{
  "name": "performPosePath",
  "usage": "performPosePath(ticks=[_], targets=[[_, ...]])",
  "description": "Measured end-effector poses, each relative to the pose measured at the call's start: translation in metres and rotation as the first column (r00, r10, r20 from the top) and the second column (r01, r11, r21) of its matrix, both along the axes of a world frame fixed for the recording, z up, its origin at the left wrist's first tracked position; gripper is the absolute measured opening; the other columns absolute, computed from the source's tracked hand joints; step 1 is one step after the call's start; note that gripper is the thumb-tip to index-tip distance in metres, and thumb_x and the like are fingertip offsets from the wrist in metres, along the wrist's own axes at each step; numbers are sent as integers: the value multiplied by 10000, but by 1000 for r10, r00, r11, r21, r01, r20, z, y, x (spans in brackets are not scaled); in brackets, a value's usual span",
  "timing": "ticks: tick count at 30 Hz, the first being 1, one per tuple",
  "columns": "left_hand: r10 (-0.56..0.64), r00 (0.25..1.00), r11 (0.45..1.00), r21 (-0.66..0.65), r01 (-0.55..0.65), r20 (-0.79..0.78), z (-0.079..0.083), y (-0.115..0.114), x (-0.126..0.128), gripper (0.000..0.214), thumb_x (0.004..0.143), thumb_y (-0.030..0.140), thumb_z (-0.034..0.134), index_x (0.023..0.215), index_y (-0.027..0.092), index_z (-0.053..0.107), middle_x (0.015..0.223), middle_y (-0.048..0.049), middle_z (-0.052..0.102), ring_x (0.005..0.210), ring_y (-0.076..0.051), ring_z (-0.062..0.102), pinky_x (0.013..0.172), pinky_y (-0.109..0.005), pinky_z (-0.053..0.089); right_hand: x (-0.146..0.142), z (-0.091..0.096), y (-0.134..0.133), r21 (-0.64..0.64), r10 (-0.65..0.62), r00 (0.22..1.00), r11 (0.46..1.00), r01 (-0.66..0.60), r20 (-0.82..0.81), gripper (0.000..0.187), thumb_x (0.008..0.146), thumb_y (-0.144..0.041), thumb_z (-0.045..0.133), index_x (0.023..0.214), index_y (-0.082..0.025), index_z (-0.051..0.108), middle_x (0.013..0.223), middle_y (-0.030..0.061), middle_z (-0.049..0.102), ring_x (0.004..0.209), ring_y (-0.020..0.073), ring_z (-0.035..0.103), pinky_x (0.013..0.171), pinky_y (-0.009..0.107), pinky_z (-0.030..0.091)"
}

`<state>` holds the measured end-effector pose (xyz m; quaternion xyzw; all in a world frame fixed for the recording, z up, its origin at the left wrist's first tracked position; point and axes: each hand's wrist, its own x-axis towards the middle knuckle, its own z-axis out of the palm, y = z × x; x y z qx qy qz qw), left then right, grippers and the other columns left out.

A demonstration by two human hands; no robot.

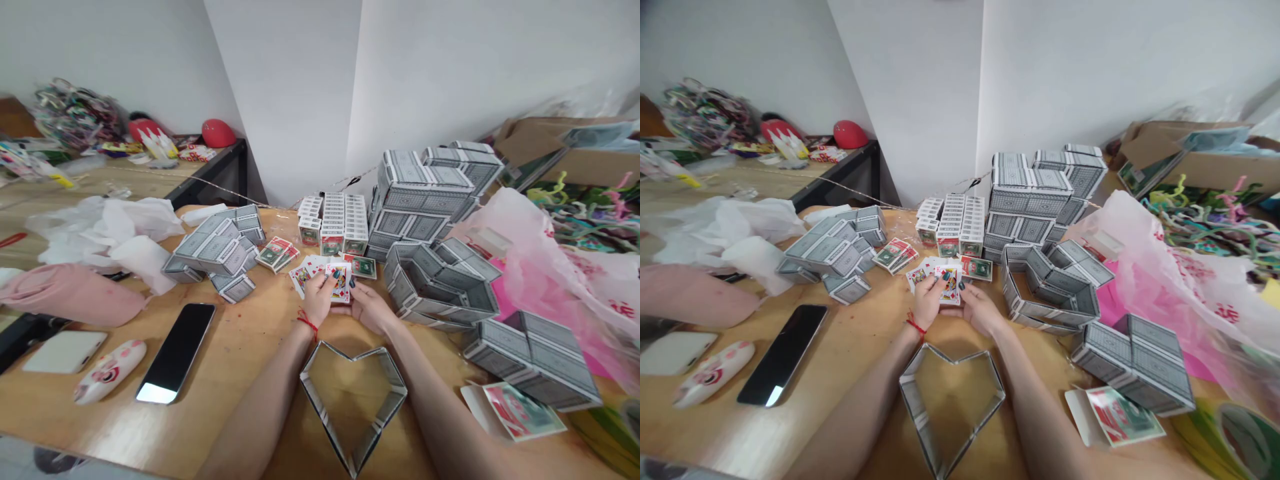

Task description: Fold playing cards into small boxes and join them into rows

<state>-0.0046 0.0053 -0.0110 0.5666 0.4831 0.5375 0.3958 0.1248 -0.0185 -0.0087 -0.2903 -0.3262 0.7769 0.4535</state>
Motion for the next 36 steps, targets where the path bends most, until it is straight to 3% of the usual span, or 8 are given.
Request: performPosePath(ticks=[6, 11, 15, 19, 27, 31, 33, 36], targets=[[-43, 995, 986, -157, 58, 94, 2, -2, 4, 380, 724, 393, 518, 482, 155, 349, 455, 61, 304, 462, -61, 273, 457, -208, 225, -6, -5, 1, 23, -99, 992, 995, 97, 83, 283, 688, -386, 634, 884, -189, 583, 862, 43, 656, 849, 202, 609, 696, 366, 513], [-89, 987, 979, -169, 112, 134, 5, -2, 6, 379, 711, 402, 534, 477, 146, 381, 458, 57, 333, 465, -55, 292, 454, -198, 240, -6, -11, 3, 115, -182, 950, 981, 157, 255, 305, 667, -449, 622, 822, -189, 587, 788, 19, 636, 743, 197, 604, 583, 332, 526], [-99, 986, 971, -203, 124, 133, 6, -4, 7, 330, 630, 397, 625, 509, 132, 470, 479, 50, 415, 479, -58, 354, 462, -190, 282, -9, -10, 2, 214, -275, 878, 955, 203, 392, 329, 682, -499, 576, 758, -179, 558, 719, 16, 609, 583, 157, 573, 499, 305, 513], [-122, 979, 955, -250, 161, 164, 7, -2, 10, 274, 558, 341, 689, 692, 111, 624, 610, -2, 584, 549, -93, 478, 520, -209, 378, -12, -12, 0, 270, -330, 826, 936, 224, 457, 348, 689, -524, 545, 691, -177, 517, 651, 13, 585, 515, 143, 536, 473, 305, 502], [-73, 957, 947, -280, 155, 282, 3, -1, 12, 284, 554, 287, 697, 759, 96, 654, 679, -41, 646, 600, -130, 558, 568, -242, 443, -8, -14, 1, 339, -288, 847, 931, 137, 447, 237, 695, -416, 573, 696, -182, 540, 654, -5, 579, 586, 139, 527, 595, 304, 476], [-59, 964, 969, -215, 117, 260, 7, -1, 9, 265, 611, 298, 657, 788, 102, 651, 709, -41, 653, 651, -136, 578, 614, -251, 464, -3, -13, 5, 462, -411, 767, 870, 170, 493, 190, 729, -357, 537, 687, -173, 558, 648, 1, 587, 621, 139, 522, 622, 271, 441], [-64, 989, 985, -149, 84, 133, 9, -1, 7, 216, 640, 302, 636, 740, 111, 653, 690, -34, 653, 646, -131, 579, 608, -242, 463, 0, -12, 5, 515, -484, 700, 835, 192, 524, 179, 748, -332, 508, 715, -174, 583, 672, 14, 610, 640, 150, 540, 642, 276, 440], [-69, 995, 997, 21, 70, -70, 10, -2, 3, 161, 677, 286, 611, 713, 135, 654, 728, -39, 665, 679, -131, 593, 648, -249, 473, 3, -13, 2, 622, -619, 531, 756, 203, 579, 194, 771, -291, 465, 801, -185, 626, 767, 40, 652, 696, 177, 575, 678, 299, 449]])
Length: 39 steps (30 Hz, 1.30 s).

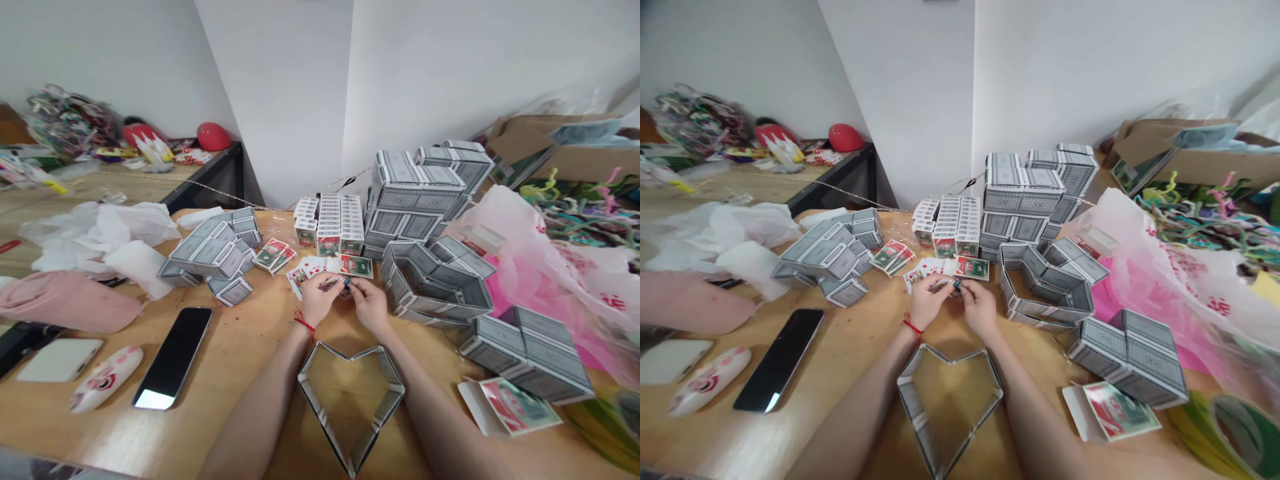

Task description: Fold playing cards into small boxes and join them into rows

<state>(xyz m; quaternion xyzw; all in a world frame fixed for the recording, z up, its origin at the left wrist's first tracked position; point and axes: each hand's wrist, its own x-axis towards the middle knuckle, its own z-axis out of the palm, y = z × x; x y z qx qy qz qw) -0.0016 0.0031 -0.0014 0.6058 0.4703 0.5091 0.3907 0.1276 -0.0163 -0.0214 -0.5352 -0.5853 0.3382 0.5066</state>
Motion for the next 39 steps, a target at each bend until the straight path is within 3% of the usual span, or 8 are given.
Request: performPosePath(ticks=[3, 6, 12, 25, 33, 39], targets=[[11, 993, 977, 211, 15, -119, -1, -1, -2, 120, 704, 263, 597, 713, 155, 648, 774, -51, 670, 732, -134, 607, 707, -268, 482, 3, -2, -4, 105, -104, 976, 991, 85, 190, 243, 784, -245, 431, 908, -208, 637, 877, 58, 665, 768, 195, 598, 718, 320, 458], [41, 974, 929, 367, 44, -222, -3, -1, -2, 88, 731, 230, 577, 737, 172, 643, 791, -48, 670, 780, -136, 610, 754, -281, 483, 6, -5, -7, 203, -145, 928, 976, 77, 344, 289, 793, -195, 392, 947, -204, 637, 895, 75, 662, 801, 197, 601, 743, 329, 462], [147, 930, 877, 479, 34, -336, -7, -6, 0, 162, 792, 160, 473, 821, 185, 630, 834, -50, 660, 820, -135, 600, 766, -282, 485, 7, -4, -7, 275, -167, 867, 961, 36, 470, 347, 785, -134, 355, 973, -206, 637, 914, 81, 658, 834, 200, 594, 757, 341, 469], [160, 883, 891, 449, 63, -441, -13, -5, -3, 363, 694, -12, 386, 907, 190, 600, 881, -37, 637, 853, -140, 577, 780, -274, 470, 8, -3, -7, 240, -187, 875, 967, 84, 446, 339, 787, -146, 362, 958, -221, 645, 927, 55, 662, 840, 181, 604, 759, 305, 471], [118, 876, 903, 418, 101, -468, -14, -4, -3, 431, 650, -35, 353, 937, 187, 586, 914, -41, 617, 891, -148, 559, 815, -287, 460, 7, -3, -7, 190, -187, 881, 975, 113, 434, 347, 776, -148, 353, 975, -221, 628, 953, 50, 658, 855, 186, 596, 769, 317, 464], [114, 883, 906, 413, 95, -455, -18, 0, -5, 389, 693, -19, 366, 940, 186, 586, 913, -45, 620, 893, -149, 559, 808, -292, 463, 8, 0, -6, 127, -177, 906, 982, 138, 385, 311, 790, -173, 360, 985, -224, 597, 918, 48, 663, 812, 190, 606, 730, 312, 461]])
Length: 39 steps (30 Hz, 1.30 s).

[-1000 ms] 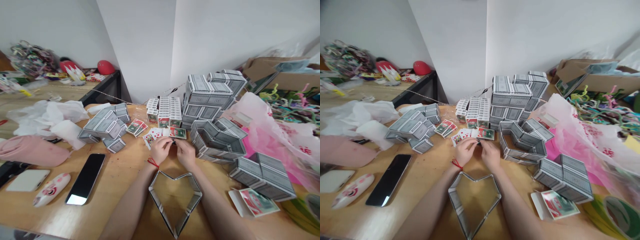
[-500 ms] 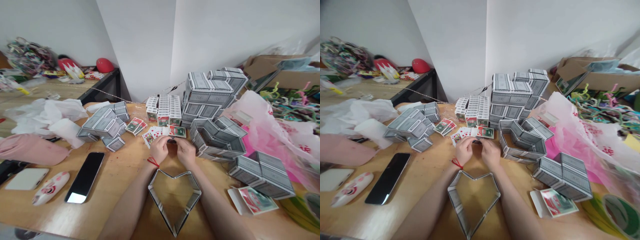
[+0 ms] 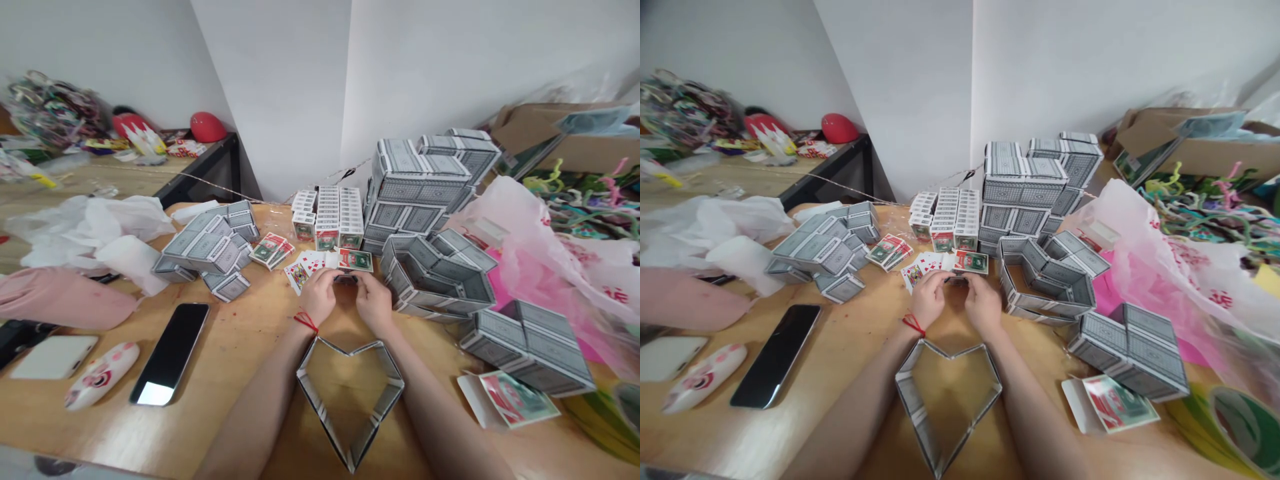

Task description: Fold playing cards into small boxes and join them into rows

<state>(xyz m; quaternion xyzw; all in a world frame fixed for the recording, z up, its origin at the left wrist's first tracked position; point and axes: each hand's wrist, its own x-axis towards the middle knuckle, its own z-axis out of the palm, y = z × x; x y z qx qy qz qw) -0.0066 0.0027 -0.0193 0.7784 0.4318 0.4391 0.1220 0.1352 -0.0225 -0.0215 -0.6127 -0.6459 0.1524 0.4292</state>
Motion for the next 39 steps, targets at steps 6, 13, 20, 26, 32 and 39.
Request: performPosePath(ticks=[6, 13, 20, 26, 32, 39], targets=[[10, 999, 1000, 2, -10, 39, -2, 2, -2, 283, 776, 54, 396, 925, 189, 594, 899, -47, 633, 895, -142, 571, 804, -287, 461, 1, -1, 2, -42, -101, 989, 994, 97, -104, 197, 814, -318, 420, 862, -205, 574, 818, 59, 665, 723, 198, 611, 671, 311, 457], [14, 997, 1000, -8, -14, 76, 0, 2, -1, 149, 789, 158, 472, 843, 179, 609, 828, -47, 644, 838, -142, 587, 773, -278, 464, 4, -4, 5, -75, -83, 980, 995, 70, -179, 178, 799, -357, 448, 802, -210, 548, 810, 58, 661, 705, 191, 609, 661, 304, 459], [18, 992, 1000, -11, -17, 121, 2, 2, 0, 109, 784, 193, 506, 795, 178, 614, 799, -38, 648, 792, -131, 592, 753, -266, 469, 4, -6, 5, -71, -43, 966, 997, 26, -256, 187, 788, -361, 460, 772, -207, 564, 772, 39, 664, 710, 182, 609, 684, 303, 460], [6, 993, 1000, -24, -3, 120, 5, 0, 3, 100, 788, 203, 510, 791, 183, 607, 794, -31, 646, 774, -127, 590, 732, -266, 472, 5, -10, 8, -47, 9, 953, 999, -24, -303, 179, 782, -349, 465, 769, -211, 578, 828, 34, 674, 771, 187, 617, 714, 314, 464], [1, 994, 999, -35, 3, 107, 9, -1, 5, 100, 795, 208, 503, 786, 184, 599, 781, -22, 643, 758, -120, 587, 713, -255, 466, 2, -6, 2, -15, 2, 981, 1000, -5, -194, 181, 798, -328, 449, 823, -209, 582, 828, 39, 675, 746, 184, 625, 700, 309, 470], [20, 994, 998, -69, -13, 112, 7, 0, 4, 105, 793, 235, 509, 784, 184, 601, 783, -21, 646, 755, -121, 587, 712, -253, 459, 0, 1, -1, 51, -29, 994, 998, 35, -102, 219, 805, -353, 451, 857, -194, 593, 821, 51, 678, 727, 176, 635, 672, 291, 482]])
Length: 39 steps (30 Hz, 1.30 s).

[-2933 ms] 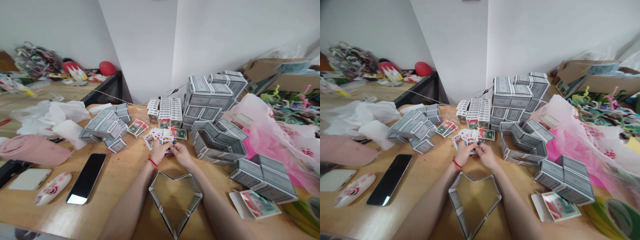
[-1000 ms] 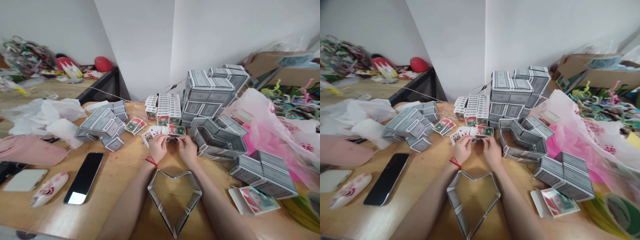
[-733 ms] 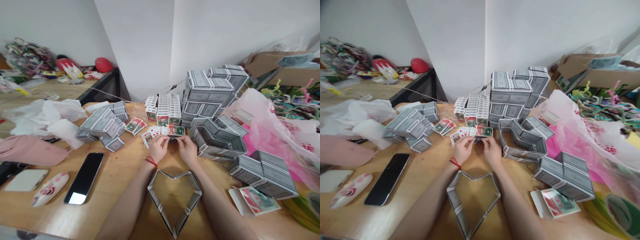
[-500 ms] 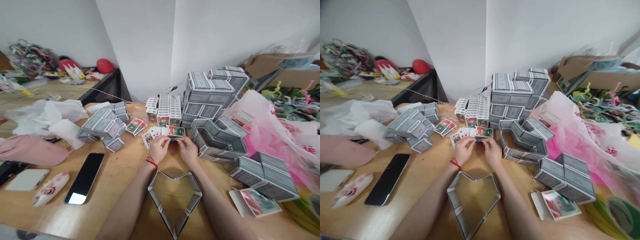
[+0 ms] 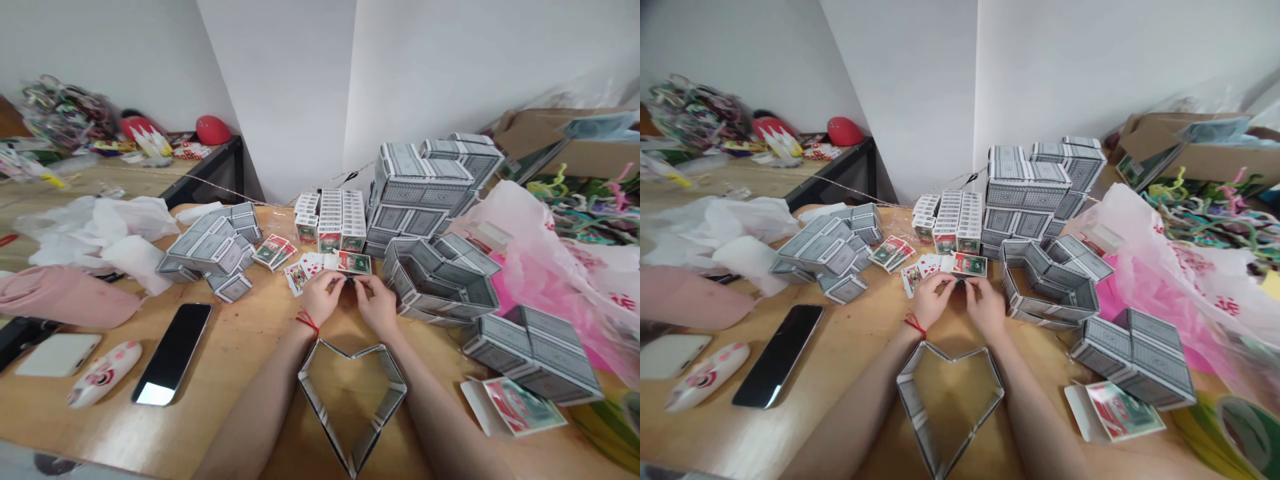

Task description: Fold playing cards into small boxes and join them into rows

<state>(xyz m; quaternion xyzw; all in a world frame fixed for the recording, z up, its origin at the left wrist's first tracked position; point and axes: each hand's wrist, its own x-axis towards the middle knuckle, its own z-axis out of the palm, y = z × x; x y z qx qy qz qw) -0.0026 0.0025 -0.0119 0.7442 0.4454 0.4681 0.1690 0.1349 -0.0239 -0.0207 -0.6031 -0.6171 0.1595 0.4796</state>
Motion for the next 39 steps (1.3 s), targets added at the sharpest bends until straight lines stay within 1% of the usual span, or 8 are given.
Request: performPosePath(ticks=[4, 13, 18, 24, 29, 33, 37, 39], targets=[[17, 1000, 1000, -8, -17, -11, -1, 0, 1, 114, 795, 252, 507, 770, 185, 595, 772, -22, 643, 748, -122, 585, 712, -257, 453, 0, 0, 1, -6, -44, 999, 999, 44, 8, 237, 802, -383, 460, 827, -193, 599, 810, 55, 682, 700, 178, 639, 659, 293, 490], [94, 995, 996, -2, -94, -18, -2, 0, 6, 161, 771, 301, 539, 672, 175, 554, 698, -23, 612, 687, -124, 563, 651, -253, 430, 2, -3, -1, -22, 8, 1000, 1000, -8, -9, 229, 799, -361, 452, 863, -195, 597, 813, 50, 688, 704, 178, 649, 652, 287, 500], [114, 993, 993, -19, -114, -12, -1, -1, 8, 183, 770, 322, 542, 660, 175, 534, 684, -21, 595, 671, -121, 552, 636, -252, 420, 2, -2, -2, -37, 41, 999, 998, -41, -3, 228, 800, -353, 447, 895, -203, 590, 818, 41, 690, 718, 177, 654, 647, 282, 504], [132, 991, 991, -23, -133, -15, -4, -3, 10, 200, 767, 345, 546, 660, 177, 534, 672, -16, 579, 667, -120, 545, 634, -252, 418, 4, -4, -2, -45, 36, 999, 998, -36, 8, 221, 788, -327, 452, 903, -203, 593, 822, 40, 689, 720, 174, 651, 663, 283, 503], [98, 995, 994, -51, -98, -1, -5, -3, 12, 149, 784, 310, 525, 724, 178, 559, 737, -25, 597, 718, -125, 556, 670, -260, 431, 3, -3, -2, -41, 39, 999, 998, -40, -24, 224, 773, -320, 465, 903, -194, 598, 827, 42, 687, 717, 167, 645, 681, 285, 503], [64, 998, 996, -68, -64, 4, -5, -1, 11, 110, 803, 260, 496, 790, 185, 574, 803, -33, 617, 764, -134, 569, 705, -275, 444, 2, -1, 1, -23, 73, 996, 997, -74, -44, 234, 788, -328, 452, 915, -193, 595, 880, 53, 680, 758, 173, 641, 706, 303, 500], [30, 999, 998, -62, -29, 21, -6, -1, 10, 122, 816, 196, 460, 845, 193, 578, 844, -36, 627, 805, -139, 576, 735, -285, 451, 3, -6, 5, -31, 85, 991, 996, -89, -100, 248, 802, -360, 433, 889, -191, 592, 890, 69, 674, 793, 186, 635, 713, 316, 498], [37, 998, 998, -59, -35, 47, -6, -1, 11, 131, 809, 187, 468, 890, 193, 571, 877, -42, 629, 831, -141, 576, 752, -288, 451, 4, -8, 6, -38, 78, 989, 996, -84, -128, 250, 799, -371, 439, 881, -187, 586, 878, 73, 672, 790, 188, 634, 710, 316, 496]])
